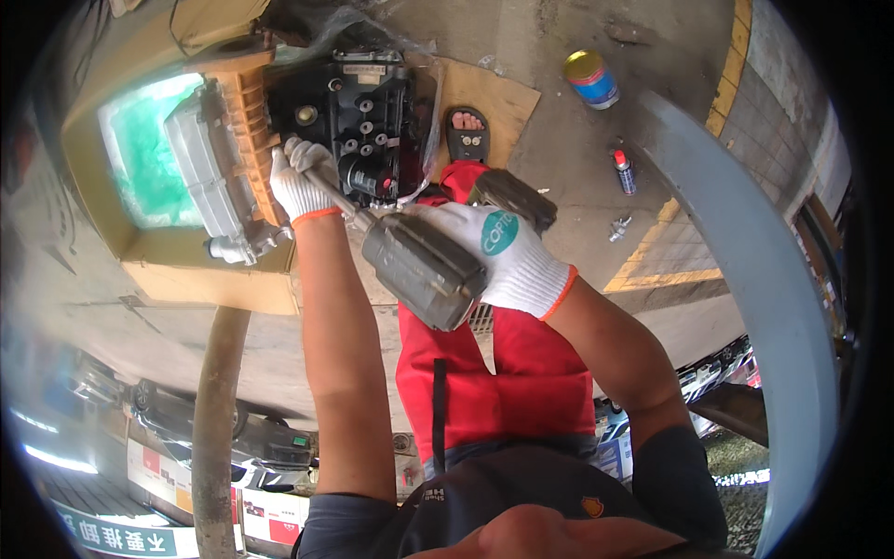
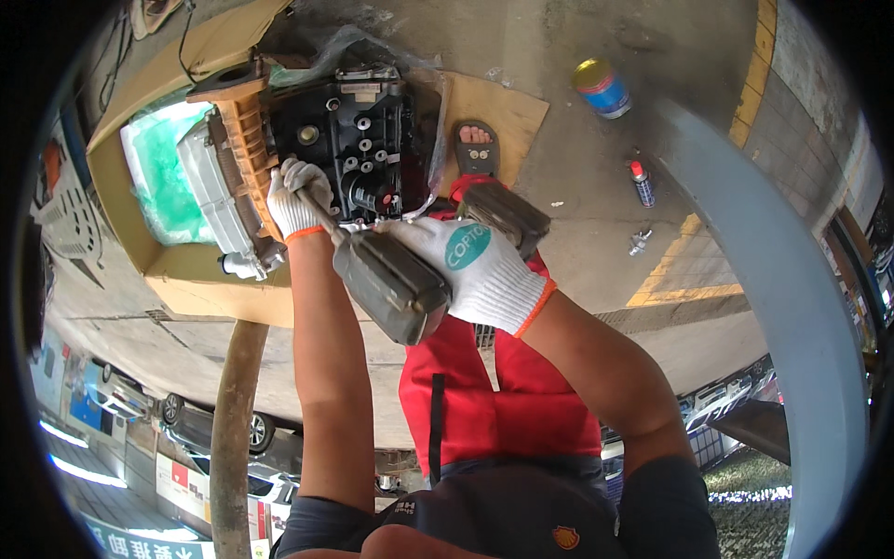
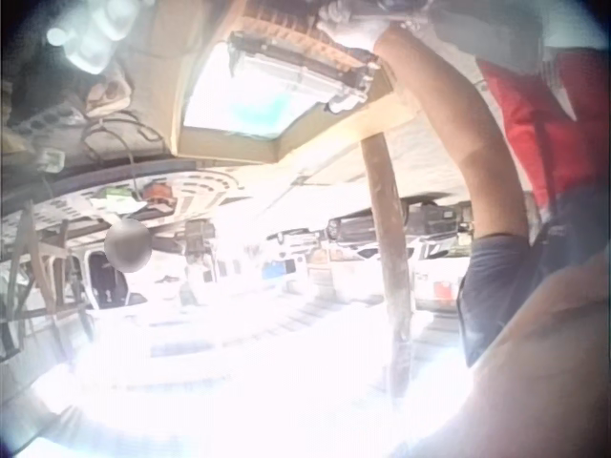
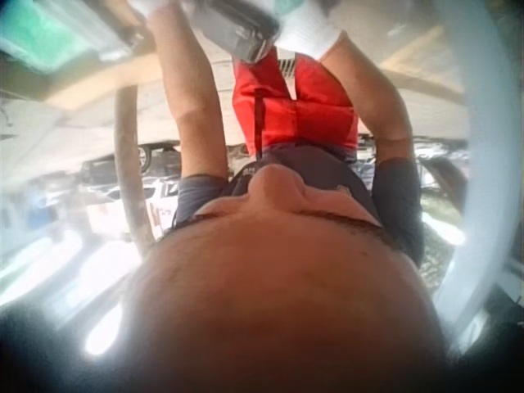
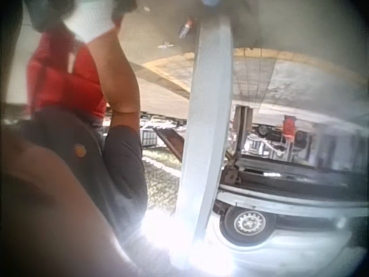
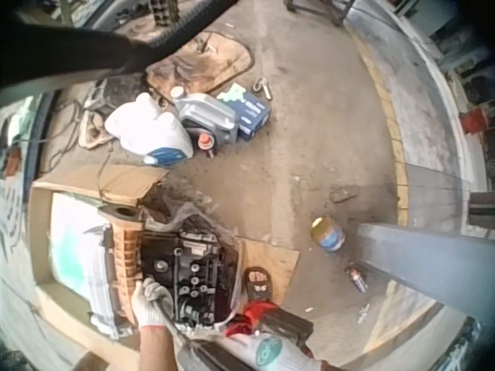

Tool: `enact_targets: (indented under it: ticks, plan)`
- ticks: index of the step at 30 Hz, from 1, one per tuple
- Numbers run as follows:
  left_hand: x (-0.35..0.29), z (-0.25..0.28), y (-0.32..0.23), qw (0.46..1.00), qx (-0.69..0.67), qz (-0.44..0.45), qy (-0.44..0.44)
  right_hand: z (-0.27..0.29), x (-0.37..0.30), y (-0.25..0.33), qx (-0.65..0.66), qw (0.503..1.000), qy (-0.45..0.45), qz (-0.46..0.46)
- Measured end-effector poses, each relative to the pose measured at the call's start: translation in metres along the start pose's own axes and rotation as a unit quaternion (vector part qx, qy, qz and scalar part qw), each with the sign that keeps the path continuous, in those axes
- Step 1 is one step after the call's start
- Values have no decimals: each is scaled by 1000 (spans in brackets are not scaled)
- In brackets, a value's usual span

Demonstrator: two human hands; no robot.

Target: The person uses a cordless impact wrench to tighten bolts on a car engine block resting on cardboard. They then place a gasket onto the engine and press it into place by hand.

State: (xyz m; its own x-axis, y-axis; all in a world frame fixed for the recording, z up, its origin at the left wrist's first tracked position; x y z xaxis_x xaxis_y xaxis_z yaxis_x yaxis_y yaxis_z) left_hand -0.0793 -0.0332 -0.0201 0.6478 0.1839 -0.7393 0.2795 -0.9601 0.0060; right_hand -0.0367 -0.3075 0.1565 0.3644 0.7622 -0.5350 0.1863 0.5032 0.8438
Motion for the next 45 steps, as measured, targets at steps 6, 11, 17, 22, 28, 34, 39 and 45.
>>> enact_targets:
  ticks: [6,11,17,22,28,34,39,45]
  plan:
    - [-5,2,0,971,-184,114,100,-14,-6,72,-158,986,40,-45]
    - [-18,-3,14,998,8,45,54,6,-34,54,-43,999,-26,-16]
    - [7,-21,66,999,7,0,35,21,-44,15,-112,991,-25,-68]
    - [35,-38,38,999,14,-17,43,42,-6,24,-43,998,-25,-28]
    - [51,-46,30,997,-67,-2,44,56,16,46,104,993,6,-48]
    - [54,-55,44,990,-115,-83,14,88,34,83,23,998,52,-9]
    - [46,-35,43,989,-103,-100,-26,83,39,79,-289,954,84,4]
    - [52,-50,50,989,-60,-114,-78,70,17,30,429,893,-1,-140]
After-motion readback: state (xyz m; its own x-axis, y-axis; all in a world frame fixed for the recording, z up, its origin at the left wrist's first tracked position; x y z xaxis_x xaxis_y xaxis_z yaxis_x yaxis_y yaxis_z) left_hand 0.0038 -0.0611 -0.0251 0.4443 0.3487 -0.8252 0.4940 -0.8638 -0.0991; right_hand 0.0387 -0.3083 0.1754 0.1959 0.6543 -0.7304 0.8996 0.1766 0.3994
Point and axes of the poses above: each hand's wrist, its own x-axis towards the middle knuckle, its own z-axis out of the back of the hand, y = z × x, the point moved 2 cm from there along x, towards the middle knuckle, and after that the axes turned 6 degrees about y, right-handed, at the moved point
